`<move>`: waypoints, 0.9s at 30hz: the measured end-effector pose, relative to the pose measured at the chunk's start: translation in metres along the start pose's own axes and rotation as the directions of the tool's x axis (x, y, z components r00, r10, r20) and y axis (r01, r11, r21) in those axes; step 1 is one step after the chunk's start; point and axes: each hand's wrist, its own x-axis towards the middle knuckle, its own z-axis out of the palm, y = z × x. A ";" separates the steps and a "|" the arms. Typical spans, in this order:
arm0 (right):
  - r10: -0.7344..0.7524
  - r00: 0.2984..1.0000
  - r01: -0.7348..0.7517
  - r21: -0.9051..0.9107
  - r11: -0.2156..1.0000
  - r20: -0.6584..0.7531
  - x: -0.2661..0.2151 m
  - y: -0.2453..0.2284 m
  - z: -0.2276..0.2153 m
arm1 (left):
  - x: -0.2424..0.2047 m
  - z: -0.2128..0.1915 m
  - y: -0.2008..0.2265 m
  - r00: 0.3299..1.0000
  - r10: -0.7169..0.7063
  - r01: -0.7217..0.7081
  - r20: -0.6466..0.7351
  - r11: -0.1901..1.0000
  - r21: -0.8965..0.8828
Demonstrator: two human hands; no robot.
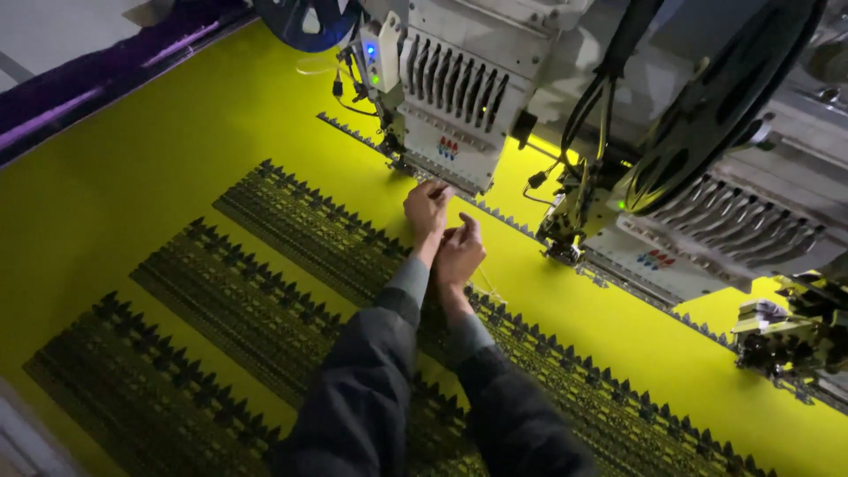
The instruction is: Inspecting and adjusting threads on a multi-head industrial embroidery machine while it processes fabric.
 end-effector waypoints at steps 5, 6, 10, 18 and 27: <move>-0.027 1.000 0.027 0.025 0.999 0.001 -0.003 -0.005 0.005 | 0.026 0.026 -0.039 0.994 0.018 -0.001 -0.110 0.989 0.151; -0.046 0.999 0.046 0.042 0.998 -0.006 0.005 -0.003 0.004 | 0.026 0.035 -0.040 0.993 0.046 -0.034 -0.106 0.994 0.108; 0.007 1.000 -0.006 0.086 0.996 -0.010 0.000 -0.003 0.000 | -0.005 -0.025 -0.034 0.998 0.007 -0.001 -0.069 0.995 0.096; 0.080 0.954 -0.157 0.256 0.954 0.287 0.017 -0.008 -0.002 | -0.053 -0.084 -0.016 0.981 -0.039 0.047 0.188 0.998 -0.042; -0.280 0.872 0.172 0.283 0.944 0.402 0.021 -0.015 -0.026 | -0.037 -0.084 -0.016 0.905 -0.018 -0.196 0.425 0.869 0.455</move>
